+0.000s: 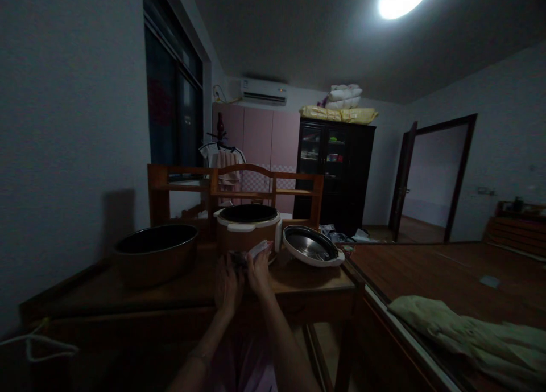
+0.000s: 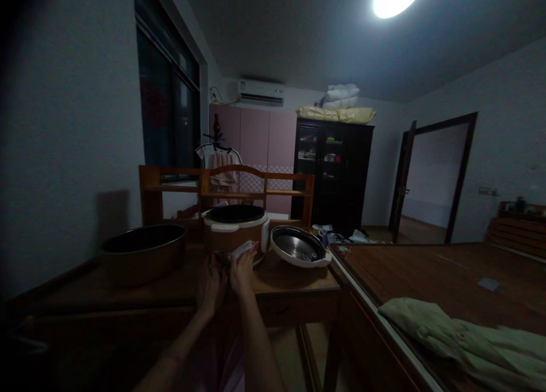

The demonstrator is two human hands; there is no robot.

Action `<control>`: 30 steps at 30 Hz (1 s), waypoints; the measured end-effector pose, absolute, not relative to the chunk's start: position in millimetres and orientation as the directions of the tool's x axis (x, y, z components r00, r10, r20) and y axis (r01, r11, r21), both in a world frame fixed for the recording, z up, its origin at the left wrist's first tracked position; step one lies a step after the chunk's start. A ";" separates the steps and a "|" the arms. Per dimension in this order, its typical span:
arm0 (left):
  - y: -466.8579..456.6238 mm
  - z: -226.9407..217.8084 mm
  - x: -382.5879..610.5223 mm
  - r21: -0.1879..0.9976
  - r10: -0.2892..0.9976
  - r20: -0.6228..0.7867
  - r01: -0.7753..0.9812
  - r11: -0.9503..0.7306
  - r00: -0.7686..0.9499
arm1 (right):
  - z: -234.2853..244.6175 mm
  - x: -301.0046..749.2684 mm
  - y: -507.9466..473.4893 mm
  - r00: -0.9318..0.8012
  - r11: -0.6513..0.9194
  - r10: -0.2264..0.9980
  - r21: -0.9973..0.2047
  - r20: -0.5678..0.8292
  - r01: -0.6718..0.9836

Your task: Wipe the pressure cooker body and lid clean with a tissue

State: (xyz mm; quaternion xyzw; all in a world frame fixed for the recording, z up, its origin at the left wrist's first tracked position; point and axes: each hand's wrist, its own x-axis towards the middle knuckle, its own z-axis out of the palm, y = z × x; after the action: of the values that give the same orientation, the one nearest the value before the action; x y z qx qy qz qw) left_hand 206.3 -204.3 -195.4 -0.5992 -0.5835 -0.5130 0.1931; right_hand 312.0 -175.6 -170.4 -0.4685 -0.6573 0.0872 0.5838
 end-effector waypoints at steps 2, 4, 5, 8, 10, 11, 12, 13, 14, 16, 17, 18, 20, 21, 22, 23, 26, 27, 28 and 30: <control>-204.4 -195.7 205.8 0.354 0.499 0.843 0.906 -0.234 -0.201 | -171.7 309.4 -174.0 0.139 0.544 0.715 -0.671 0.685 0.504; -205.9 -195.7 205.0 0.340 0.499 0.845 0.914 -0.223 -0.192 | -173.2 305.5 -173.4 0.168 0.543 0.709 -0.682 0.685 0.490; -207.0 -195.5 204.6 0.331 0.501 0.846 0.918 -0.220 -0.185 | -174.1 303.1 -173.5 0.186 0.542 0.705 -0.690 0.684 0.481; -210.0 -194.7 203.2 0.308 0.511 0.844 0.927 -0.213 -0.163 | -177.8 294.3 -174.5 0.254 0.532 0.696 -0.720 0.672 0.446; -210.6 -194.5 202.9 0.302 0.516 0.841 0.931 -0.206 -0.159 | -179.8 288.1 -174.5 0.308 0.525 0.686 -0.741 0.660 0.419; -210.4 -194.6 203.0 0.301 0.518 0.841 0.932 -0.202 -0.159 | -179.6 285.5 -173.9 0.336 0.522 0.678 -0.751 0.653 0.405; -209.9 -194.8 203.4 0.298 0.520 0.840 0.933 -0.200 -0.157 | -178.1 283.5 -172.7 0.363 0.521 0.670 -0.759 0.647 0.390; -209.4 -195.0 203.9 0.295 0.523 0.838 0.935 -0.197 -0.154 | -174.7 282.5 -170.8 0.390 0.521 0.661 -0.766 0.641 0.376; -208.9 -195.1 204.4 0.295 0.526 0.836 0.937 -0.190 -0.157 | -169.3 282.6 -168.1 0.419 0.520 0.651 -0.773 0.634 0.363; -208.8 -194.9 204.6 0.291 0.535 0.830 0.940 -0.177 -0.156 | -152.5 286.0 -160.6 0.471 0.517 0.627 -0.784 0.620 0.344; -209.2 -194.6 204.0 0.288 0.542 0.827 0.941 -0.175 -0.152 | -142.2 289.0 -156.2 0.493 0.515 0.615 -0.787 0.616 0.340; -210.0 -194.3 202.9 0.291 0.550 0.821 0.941 -0.173 -0.153 | -131.8 292.1 -151.6 0.509 0.514 0.602 -0.787 0.615 0.343; -211.9 -194.0 200.0 0.303 0.568 0.808 0.937 -0.176 -0.154 | -115.1 296.6 -144.6 0.525 0.511 0.579 -0.779 0.624 0.363; -212.7 -194.2 199.2 0.314 0.575 0.802 0.933 -0.177 -0.161 | -110.6 297.0 -143.3 0.528 0.509 0.569 -0.774 0.631 0.377; -212.8 -194.6 199.8 0.317 0.582 0.798 0.930 -0.185 -0.157 | -109.2 295.8 -143.9 0.526 0.510 0.562 -0.768 0.639 0.388; -212.0 -194.9 202.6 0.321 0.588 0.794 0.928 -0.188 -0.156 | -110.8 293.2 -146.6 0.516 0.511 0.558 -0.759 0.650 0.402; -200.6 -193.2 226.6 0.276 0.611 0.787 0.932 -0.233 -0.080 | -126.3 281.4 -162.3 0.437 0.495 0.574 -0.719 0.692 0.487; -193.6 -190.7 238.8 0.258 0.612 0.789 0.932 -0.254 -0.051 | -131.0 278.4 -167.4 0.419 0.466 0.579 -0.706 0.699 0.534; -185.5 -187.3 251.5 0.235 0.614 0.789 0.931 -0.279 -0.016 | -133.6 276.8 -171.1 0.423 0.431 0.584 -0.706 0.693 0.563; -167.9 -178.3 273.5 0.185 0.619 0.783 0.925 -0.332 0.066 | -130.6 278.4 -173.3 0.444 0.400 0.585 -0.718 0.678 0.570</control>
State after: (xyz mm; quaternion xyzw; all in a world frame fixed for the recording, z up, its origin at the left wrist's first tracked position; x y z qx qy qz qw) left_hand 273.5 -167.9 -178.3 -0.7056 -0.5470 -0.4098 0.1870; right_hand 278.4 -173.3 -130.6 -0.5478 -0.5271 0.0059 0.6497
